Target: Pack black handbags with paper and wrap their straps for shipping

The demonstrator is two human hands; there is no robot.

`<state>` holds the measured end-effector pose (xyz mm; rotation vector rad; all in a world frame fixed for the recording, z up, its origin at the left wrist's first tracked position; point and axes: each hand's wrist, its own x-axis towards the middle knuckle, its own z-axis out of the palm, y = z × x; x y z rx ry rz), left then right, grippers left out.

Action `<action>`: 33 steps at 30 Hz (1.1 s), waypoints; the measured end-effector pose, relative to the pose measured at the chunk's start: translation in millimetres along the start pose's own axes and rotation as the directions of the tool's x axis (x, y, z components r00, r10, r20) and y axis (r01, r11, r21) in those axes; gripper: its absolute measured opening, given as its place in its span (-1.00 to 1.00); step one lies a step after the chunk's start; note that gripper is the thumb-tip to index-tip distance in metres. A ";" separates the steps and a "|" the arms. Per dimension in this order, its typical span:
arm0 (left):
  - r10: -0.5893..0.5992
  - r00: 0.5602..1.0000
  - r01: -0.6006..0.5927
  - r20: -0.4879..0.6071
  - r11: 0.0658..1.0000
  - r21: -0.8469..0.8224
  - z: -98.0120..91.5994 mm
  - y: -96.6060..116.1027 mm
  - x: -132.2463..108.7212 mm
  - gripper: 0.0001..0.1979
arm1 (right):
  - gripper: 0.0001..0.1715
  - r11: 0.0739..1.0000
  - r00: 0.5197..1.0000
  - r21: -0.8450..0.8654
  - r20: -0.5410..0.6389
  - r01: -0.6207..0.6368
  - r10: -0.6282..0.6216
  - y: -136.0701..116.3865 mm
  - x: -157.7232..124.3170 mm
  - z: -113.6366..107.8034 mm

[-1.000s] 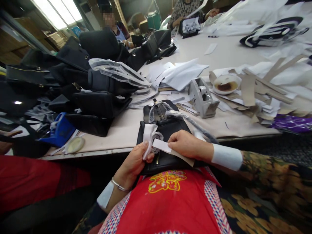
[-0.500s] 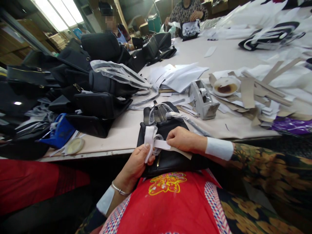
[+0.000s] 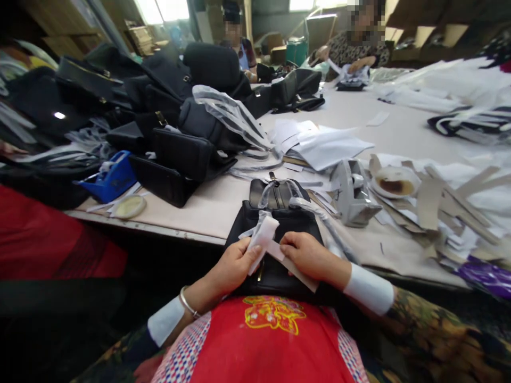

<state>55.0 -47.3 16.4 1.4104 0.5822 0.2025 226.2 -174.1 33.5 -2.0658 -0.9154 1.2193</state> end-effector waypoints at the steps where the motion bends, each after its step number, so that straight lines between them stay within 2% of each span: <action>1: 0.048 0.999 -0.047 -0.017 0.995 0.084 0.6 0.0 -0.1 -0.72 | -0.72 0.997 0.997 0.049 0.041 -0.067 0.065 0.3 -2.6 1.6; 3: 0.144 0.988 -0.132 -0.045 0.969 0.208 1.3 -1.9 0.1 -0.75 | -0.63 0.985 0.990 0.129 0.093 -0.115 0.103 -0.1 -5.8 4.6; 6: 0.242 0.967 -0.214 -0.080 0.941 0.264 2.4 -7.4 0.3 -0.78 | -0.63 0.985 0.999 0.173 0.047 -0.012 0.004 -0.4 -2.2 8.6; 8: 0.264 0.961 -0.228 -0.088 0.928 0.295 3.2 -10.3 0.1 -0.78 | -0.71 0.989 0.999 0.145 -0.020 0.032 -0.030 1.3 5.8 11.3; 11: 0.286 0.953 -0.248 -0.097 0.925 0.288 3.4 -12.5 -0.1 -0.81 | -0.79 0.995 0.996 0.101 -0.083 0.025 -0.017 5.3 19.9 16.5; 14: 0.309 0.944 -0.270 -0.117 0.925 0.266 1.9 -14.9 0.3 -0.82 | -0.79 0.981 0.993 0.180 -0.104 0.068 -0.049 8.2 27.3 23.8; 16: 0.294 0.948 -0.252 -0.121 0.927 0.276 0.7 -17.2 0.6 -0.80 | -0.78 0.954 0.997 0.291 -0.058 0.070 -0.055 8.8 25.9 28.4; 18: 0.285 0.950 -0.244 -0.126 0.932 0.267 -0.2 -19.4 0.4 -0.80 | -0.70 0.921 0.999 0.388 0.038 -0.003 -0.012 8.9 21.3 31.5; 20: 0.306 0.943 -0.271 -0.131 0.934 0.233 -0.7 -20.7 -0.1 -0.80 | -0.62 0.908 0.995 0.416 0.097 -0.047 0.007 9.0 16.5 32.3; 22: 0.328 0.937 -0.300 -0.123 0.932 0.203 -1.2 -20.6 -0.8 -0.80 | -0.63 0.939 0.995 0.343 0.092 -0.006 -0.027 10.0 14.2 30.0; 25: 0.307 0.949 -0.282 -0.070 0.927 0.250 -2.5 -18.7 -1.5 -0.76 | -0.72 0.984 0.985 0.091 0.057 0.155 -0.161 12.8 16.4 20.7; 29: 0.226 0.974 -0.211 0.010 0.891 0.401 -4.5 -15.7 -1.8 -0.72 | -0.70 0.888 0.906 -0.183 0.078 0.423 -0.415 14.6 23.8 6.8; 31: 0.208 0.978 -0.196 0.018 0.884 0.425 -4.8 -15.1 -2.1 -0.70 | -0.68 0.851 0.875 -0.203 0.086 0.484 -0.477 12.3 26.5 6.6; 33: 0.223 0.975 -0.212 0.022 0.885 0.414 -4.4 -15.1 -2.9 -0.68 | -0.70 0.871 0.876 -0.105 0.025 0.481 -0.481 7.8 27.6 13.4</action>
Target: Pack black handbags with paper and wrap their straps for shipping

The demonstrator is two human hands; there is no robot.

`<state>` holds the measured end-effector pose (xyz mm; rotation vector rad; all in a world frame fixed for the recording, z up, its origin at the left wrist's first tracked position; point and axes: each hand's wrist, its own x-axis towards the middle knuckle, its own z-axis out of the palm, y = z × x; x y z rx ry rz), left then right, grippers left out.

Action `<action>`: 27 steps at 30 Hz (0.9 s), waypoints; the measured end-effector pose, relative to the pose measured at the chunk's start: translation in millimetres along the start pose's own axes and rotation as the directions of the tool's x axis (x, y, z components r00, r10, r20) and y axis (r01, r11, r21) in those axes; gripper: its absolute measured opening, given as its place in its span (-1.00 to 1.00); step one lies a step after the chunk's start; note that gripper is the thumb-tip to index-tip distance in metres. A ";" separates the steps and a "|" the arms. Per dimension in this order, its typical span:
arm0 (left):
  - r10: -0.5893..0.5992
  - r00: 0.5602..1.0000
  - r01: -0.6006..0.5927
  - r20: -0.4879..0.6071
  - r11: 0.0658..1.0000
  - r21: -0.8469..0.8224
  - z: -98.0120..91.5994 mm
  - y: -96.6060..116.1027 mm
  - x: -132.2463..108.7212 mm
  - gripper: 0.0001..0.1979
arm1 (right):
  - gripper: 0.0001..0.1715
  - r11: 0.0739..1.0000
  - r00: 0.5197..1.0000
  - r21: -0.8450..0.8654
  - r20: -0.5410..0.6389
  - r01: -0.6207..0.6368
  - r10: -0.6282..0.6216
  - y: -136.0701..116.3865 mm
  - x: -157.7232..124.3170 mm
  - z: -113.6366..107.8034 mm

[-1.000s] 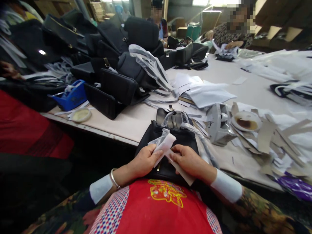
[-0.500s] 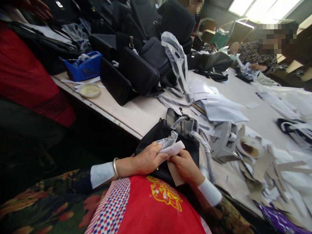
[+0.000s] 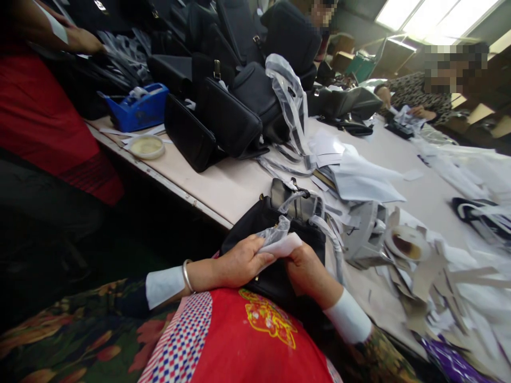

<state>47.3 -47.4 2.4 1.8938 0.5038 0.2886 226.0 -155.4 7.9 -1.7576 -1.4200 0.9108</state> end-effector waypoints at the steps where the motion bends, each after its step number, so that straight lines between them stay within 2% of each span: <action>1: 0.015 1.000 -0.015 -0.005 1.000 -0.011 0.4 0.1 -0.6 -0.66 | -0.72 0.994 0.998 0.102 -0.048 -0.030 0.036 -3.0 1.4 5.2; 3: 0.038 0.999 -0.038 -0.016 0.999 -0.015 1.2 0.1 -2.0 -0.63 | -0.77 0.926 0.983 0.360 -0.101 -0.108 0.154 -8.9 3.1 17.1; 6: 0.017 1.000 -0.016 -0.017 1.000 0.027 1.6 -0.3 -3.7 -0.62 | -0.78 0.714 0.941 0.653 -0.006 -0.253 0.340 -13.7 0.9 29.2; 9: -0.018 1.000 0.018 -0.019 0.999 0.042 1.1 -0.6 -4.1 -0.61 | -0.69 0.498 0.887 0.791 0.118 -0.355 0.446 -15.2 -7.6 28.9; 11: -0.017 1.000 0.018 -0.023 0.999 0.048 1.7 -1.0 -3.9 -0.61 | -0.59 0.403 0.879 0.835 0.181 -0.374 0.442 -18.3 -13.7 25.9; 14: 0.010 1.000 -0.009 -0.014 0.995 0.096 5.4 -2.3 -3.8 -0.60 | -0.57 0.331 0.868 0.863 0.212 -0.382 0.449 -27.9 -16.6 27.5; 18: 0.059 0.998 -0.056 -0.011 0.983 0.176 10.3 -3.6 -4.3 -0.63 | -0.63 0.238 0.825 0.931 0.104 -0.277 0.555 -40.9 -8.9 43.6; 22: 0.121 0.993 -0.118 -0.011 0.979 0.164 9.7 -2.1 -5.3 -0.65 | -0.61 0.207 0.808 0.952 0.066 -0.227 0.586 -43.5 -3.6 53.6; 27: 0.032 0.996 -0.025 -0.079 0.995 0.095 8.3 0.5 -6.2 -0.65 | -0.70 0.122 0.786 0.971 0.090 -0.206 0.611 -43.2 -2.9 52.3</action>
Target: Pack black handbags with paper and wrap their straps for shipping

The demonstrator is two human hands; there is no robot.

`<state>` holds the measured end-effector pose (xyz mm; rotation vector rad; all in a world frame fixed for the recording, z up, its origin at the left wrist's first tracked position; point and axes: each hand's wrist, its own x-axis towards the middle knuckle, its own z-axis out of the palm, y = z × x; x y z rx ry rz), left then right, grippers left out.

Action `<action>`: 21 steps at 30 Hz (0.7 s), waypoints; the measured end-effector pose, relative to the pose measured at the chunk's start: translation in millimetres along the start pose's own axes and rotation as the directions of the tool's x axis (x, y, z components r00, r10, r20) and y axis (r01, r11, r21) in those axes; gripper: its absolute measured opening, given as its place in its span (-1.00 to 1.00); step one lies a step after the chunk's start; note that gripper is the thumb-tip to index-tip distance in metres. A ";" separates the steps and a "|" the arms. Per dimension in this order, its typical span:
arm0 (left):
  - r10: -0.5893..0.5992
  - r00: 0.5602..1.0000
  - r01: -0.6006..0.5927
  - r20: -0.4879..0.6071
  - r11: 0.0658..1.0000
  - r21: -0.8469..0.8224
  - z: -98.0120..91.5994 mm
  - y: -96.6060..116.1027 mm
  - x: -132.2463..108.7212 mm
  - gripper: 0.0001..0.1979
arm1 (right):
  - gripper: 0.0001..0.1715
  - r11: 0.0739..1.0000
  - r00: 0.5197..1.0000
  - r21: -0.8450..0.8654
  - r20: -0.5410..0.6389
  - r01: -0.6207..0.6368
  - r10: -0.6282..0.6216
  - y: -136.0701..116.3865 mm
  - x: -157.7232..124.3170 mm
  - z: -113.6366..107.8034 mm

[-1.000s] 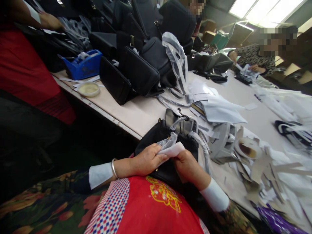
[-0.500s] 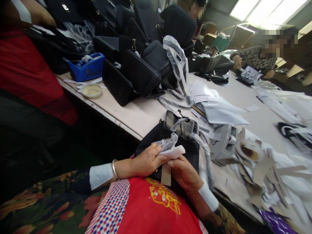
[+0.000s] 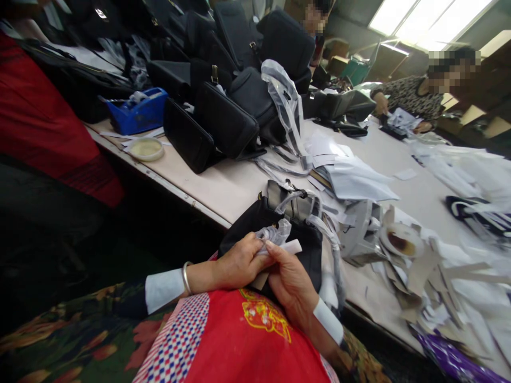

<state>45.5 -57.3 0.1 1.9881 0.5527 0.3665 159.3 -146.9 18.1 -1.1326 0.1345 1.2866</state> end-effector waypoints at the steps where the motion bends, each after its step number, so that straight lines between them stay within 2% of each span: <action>1: -0.027 1.000 0.027 -0.012 1.000 -0.015 -0.3 0.2 0.0 -0.64 | -0.71 1.000 1.000 0.021 -0.010 0.005 -0.005 -0.2 -0.1 1.2; 8: -0.137 0.990 0.129 -0.019 0.966 -0.224 -5.2 2.6 -1.9 -0.61 | -0.77 0.997 0.996 0.049 -0.065 0.060 -0.057 3.0 0.1 5.8; 12: -0.162 0.985 0.144 -0.053 0.957 -0.250 -6.6 5.6 -3.2 -0.62 | -0.74 0.997 0.996 -0.001 -0.043 0.080 -0.080 3.4 1.0 1.2; 21: -0.057 0.994 0.039 -0.090 0.982 -0.187 -4.1 3.8 -2.8 -0.52 | -0.80 0.996 0.995 -0.051 -0.064 0.071 -0.074 -3.0 -6.3 6.7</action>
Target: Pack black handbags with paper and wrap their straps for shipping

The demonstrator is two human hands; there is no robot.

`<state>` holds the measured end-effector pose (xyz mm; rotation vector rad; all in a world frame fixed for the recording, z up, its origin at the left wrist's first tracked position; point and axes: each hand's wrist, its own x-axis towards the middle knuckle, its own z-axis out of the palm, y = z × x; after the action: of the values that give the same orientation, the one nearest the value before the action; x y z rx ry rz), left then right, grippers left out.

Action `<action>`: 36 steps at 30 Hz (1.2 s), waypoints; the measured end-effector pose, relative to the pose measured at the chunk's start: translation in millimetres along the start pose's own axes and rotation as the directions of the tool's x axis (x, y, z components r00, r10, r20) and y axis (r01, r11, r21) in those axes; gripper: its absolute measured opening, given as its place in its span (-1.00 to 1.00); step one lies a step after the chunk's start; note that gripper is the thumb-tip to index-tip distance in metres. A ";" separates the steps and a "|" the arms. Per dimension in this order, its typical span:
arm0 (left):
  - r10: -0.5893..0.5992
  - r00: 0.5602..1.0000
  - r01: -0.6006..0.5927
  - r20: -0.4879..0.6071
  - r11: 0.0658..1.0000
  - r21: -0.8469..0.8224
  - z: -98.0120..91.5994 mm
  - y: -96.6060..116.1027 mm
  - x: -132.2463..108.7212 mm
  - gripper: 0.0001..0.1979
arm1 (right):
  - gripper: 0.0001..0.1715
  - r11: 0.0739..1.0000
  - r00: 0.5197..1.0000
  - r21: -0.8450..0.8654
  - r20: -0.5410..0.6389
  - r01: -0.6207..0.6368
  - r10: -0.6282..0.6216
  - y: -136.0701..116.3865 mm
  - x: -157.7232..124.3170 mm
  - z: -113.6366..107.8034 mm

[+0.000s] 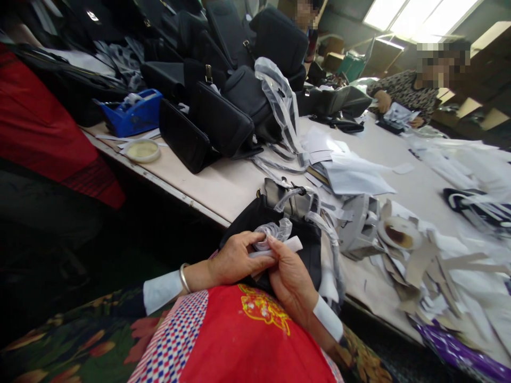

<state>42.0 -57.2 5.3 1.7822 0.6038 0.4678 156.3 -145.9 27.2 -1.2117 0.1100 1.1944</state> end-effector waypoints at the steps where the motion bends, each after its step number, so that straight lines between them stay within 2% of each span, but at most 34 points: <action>1: 0.003 1.000 -0.003 0.008 1.000 0.004 0.5 -0.9 0.4 -0.53 | -0.80 1.000 1.000 0.003 0.000 -0.005 0.005 -0.1 -0.7 0.8; 5: -0.027 0.997 0.026 0.076 0.999 0.021 2.4 -4.3 3.1 -0.63 | -0.78 1.000 1.000 0.019 0.012 -0.013 0.013 1.5 -3.6 2.1; 8: -0.072 0.993 0.069 0.093 0.997 0.036 2.5 -5.3 4.8 -0.53 | -0.69 0.999 0.995 -0.039 0.100 -0.011 0.015 -3.2 -4.7 -7.1; 11: -0.111 0.990 0.103 0.086 0.990 0.096 1.4 -5.0 5.4 -0.50 | -0.53 0.975 0.988 -0.220 0.146 -0.019 0.052 -22.5 -3.5 -31.7; 12: -0.115 0.990 0.105 0.083 0.987 0.121 1.0 -4.9 5.4 -0.50 | -0.49 0.946 0.992 -0.325 0.115 -0.001 0.041 -32.5 -3.0 -41.3; 13: -0.115 0.990 0.103 0.082 0.985 0.140 0.6 -4.9 5.4 -0.49 | -0.47 0.893 0.998 -0.448 0.056 0.049 -0.027 -43.8 -2.7 -49.9; 14: -0.111 0.990 0.097 0.084 0.983 0.155 0.4 -4.9 5.5 -0.47 | -0.47 0.800 0.986 -0.585 0.000 0.135 -0.166 -55.7 -3.0 -56.2; 15: -0.107 0.990 0.091 0.092 0.982 0.166 0.4 -5.0 5.5 -0.45 | -0.50 0.652 0.931 -0.716 -0.010 0.249 -0.365 -67.4 -3.8 -59.3; 16: -0.106 0.989 0.087 0.101 0.981 0.174 0.7 -5.1 5.6 -0.43 | -0.54 0.447 0.827 -0.818 0.061 0.362 -0.558 -78.2 -5.2 -58.7; 17: -0.103 0.989 0.082 0.107 0.980 0.183 1.3 -5.3 5.7 -0.42 | -0.61 0.210 0.708 -0.862 0.215 0.461 -0.673 -87.0 -6.8 -54.3; 18: -0.100 0.989 0.077 0.112 0.978 0.192 2.3 -5.6 5.8 -0.43 | -0.69 -0.022 0.599 -0.833 0.415 0.553 -0.684 -93.5 -8.2 -46.6; 19: -0.096 0.989 0.072 0.113 0.977 0.199 3.6 -5.9 5.9 -0.45 | -0.76 -0.206 0.523 -0.741 0.616 0.639 -0.589 -97.3 -9.0 -36.4; 20: -0.090 0.990 0.066 0.111 0.977 0.202 5.1 -6.3 5.8 -0.48 | -0.78 -0.331 0.473 -0.621 0.770 0.711 -0.429 -98.5 -8.7 -24.9; 21: -0.077 0.991 0.055 0.106 0.978 0.199 6.5 -6.8 5.7 -0.52 | -0.77 -0.421 0.442 -0.509 0.861 0.751 -0.251 -97.4 -7.3 -13.2; 22: -0.060 0.993 0.040 0.099 0.981 0.192 7.8 -7.4 5.5 -0.56 | -0.77 -0.492 0.432 -0.422 0.896 0.762 -0.100 -94.7 -4.7 -2.3; 24: -0.029 0.996 0.014 0.088 0.985 0.170 9.3 -8.8 5.0 -0.63 | -0.84 -0.586 0.455 -0.313 0.884 0.748 0.109 -87.3 2.6 14.8; 26: -0.003 0.996 -0.010 0.092 0.991 0.136 9.0 -10.5 4.8 -0.67 | -0.92 -0.619 0.471 -0.259 0.858 0.742 0.206 -81.4 9.9 24.4; 27: 0.005 0.995 -0.016 0.100 0.993 0.114 8.2 -11.4 4.9 -0.69 | -0.93 -0.616 0.462 -0.236 0.855 0.751 0.236 -79.9 12.8 26.9; 29: 0.015 0.993 -0.021 0.118 0.998 0.051 6.4 -13.8 5.6 -0.74 | -0.93 -0.605 0.421 -0.180 0.862 0.775 0.283 -78.9 15.9 28.8; 33: 0.027 0.986 -0.011 0.165 0.995 -0.096 5.7 -19.7 7.1 -0.77 | -0.90 -0.582 0.300 -0.034 0.880 0.813 0.368 -76.3 13.3 26.3; 36: 0.038 0.985 -0.018 0.167 0.993 -0.117 7.8 -21.6 7.6 -0.81 | -0.83 -0.553 0.256 -0.003 0.889 0.833 0.379 -70.9 9.1 24.3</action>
<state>49.0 -53.5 -17.6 1.7015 0.4252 0.3594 201.0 -112.5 78.0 -1.3564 -2.7748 0.2513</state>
